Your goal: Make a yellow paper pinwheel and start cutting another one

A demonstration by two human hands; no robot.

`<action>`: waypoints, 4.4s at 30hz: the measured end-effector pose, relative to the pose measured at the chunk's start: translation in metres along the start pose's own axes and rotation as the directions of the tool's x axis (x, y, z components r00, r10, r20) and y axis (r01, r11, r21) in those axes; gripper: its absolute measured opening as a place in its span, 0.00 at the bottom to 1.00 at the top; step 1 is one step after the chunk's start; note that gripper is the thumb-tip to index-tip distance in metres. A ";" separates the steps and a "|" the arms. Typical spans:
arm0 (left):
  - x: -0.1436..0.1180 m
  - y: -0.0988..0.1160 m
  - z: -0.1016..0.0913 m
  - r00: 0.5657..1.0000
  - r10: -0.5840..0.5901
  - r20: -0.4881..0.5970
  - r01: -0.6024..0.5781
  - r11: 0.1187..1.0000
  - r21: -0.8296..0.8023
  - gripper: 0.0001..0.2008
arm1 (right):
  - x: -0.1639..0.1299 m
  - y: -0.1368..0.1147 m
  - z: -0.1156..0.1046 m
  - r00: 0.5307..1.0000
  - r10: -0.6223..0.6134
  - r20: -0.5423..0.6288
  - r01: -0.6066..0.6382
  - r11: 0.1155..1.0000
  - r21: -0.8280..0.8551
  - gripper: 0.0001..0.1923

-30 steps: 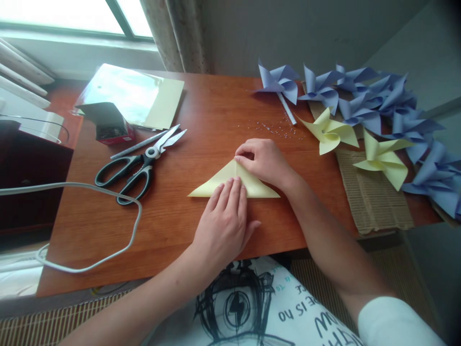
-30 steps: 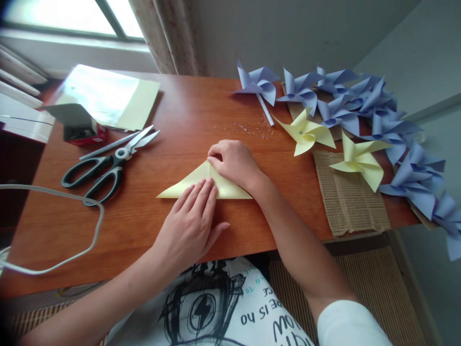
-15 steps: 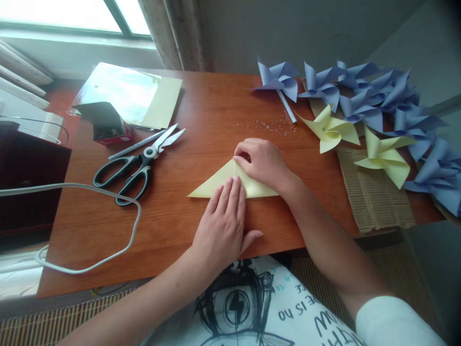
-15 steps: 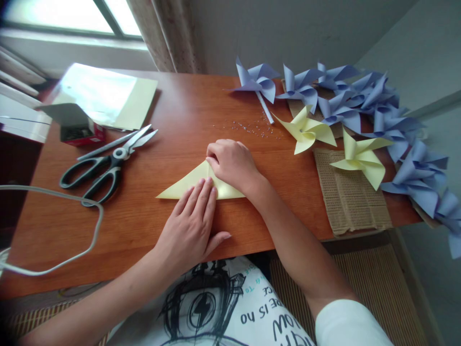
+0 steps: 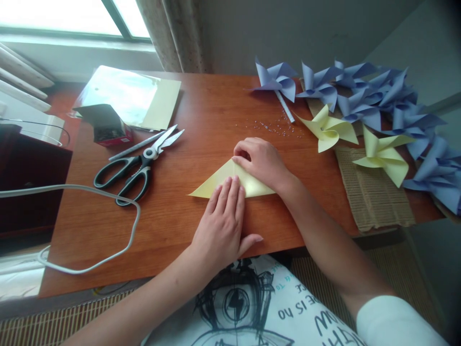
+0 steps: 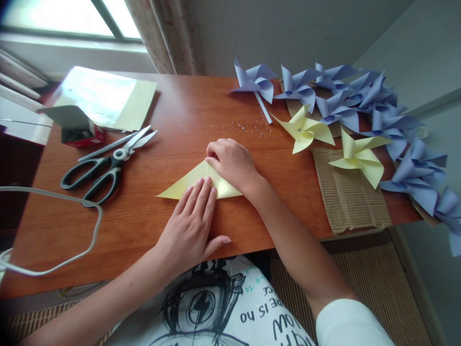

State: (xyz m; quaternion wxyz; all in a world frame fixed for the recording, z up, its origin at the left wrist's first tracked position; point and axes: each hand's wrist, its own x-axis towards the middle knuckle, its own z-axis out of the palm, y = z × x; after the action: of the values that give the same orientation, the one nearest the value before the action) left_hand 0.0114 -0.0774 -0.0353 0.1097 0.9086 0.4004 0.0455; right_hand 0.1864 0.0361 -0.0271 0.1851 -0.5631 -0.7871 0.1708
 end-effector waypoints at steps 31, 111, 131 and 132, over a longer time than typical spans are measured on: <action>-0.001 0.002 0.000 1.000 0.013 0.003 -0.013 1.000 -0.023 0.56 | -0.123 0.001 -0.001 0.981 0.054 -0.185 -0.101 0.963 -0.251 0.29; -0.042 -0.020 -0.011 0.995 -0.071 -0.071 0.075 0.996 0.052 0.43 | -0.086 -0.015 -0.003 0.911 0.404 -0.080 -0.200 0.603 0.773 0.18; -0.042 -0.018 -0.010 0.991 -0.083 -0.106 0.082 0.996 -0.020 0.34 | -0.083 -0.025 -0.004 0.935 0.351 0.054 -0.281 0.639 0.715 0.21; -0.040 -0.017 -0.010 0.990 -0.084 -0.113 0.081 0.996 -0.030 0.34 | -0.084 -0.025 -0.003 0.934 0.350 0.069 -0.284 0.614 0.736 0.21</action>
State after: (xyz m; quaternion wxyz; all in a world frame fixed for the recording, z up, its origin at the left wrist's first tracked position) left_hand -0.0301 -0.0942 -0.0292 0.1000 0.8858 0.4425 0.0982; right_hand 0.1923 -0.0510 -0.0206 0.3947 -0.5771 -0.5304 0.4794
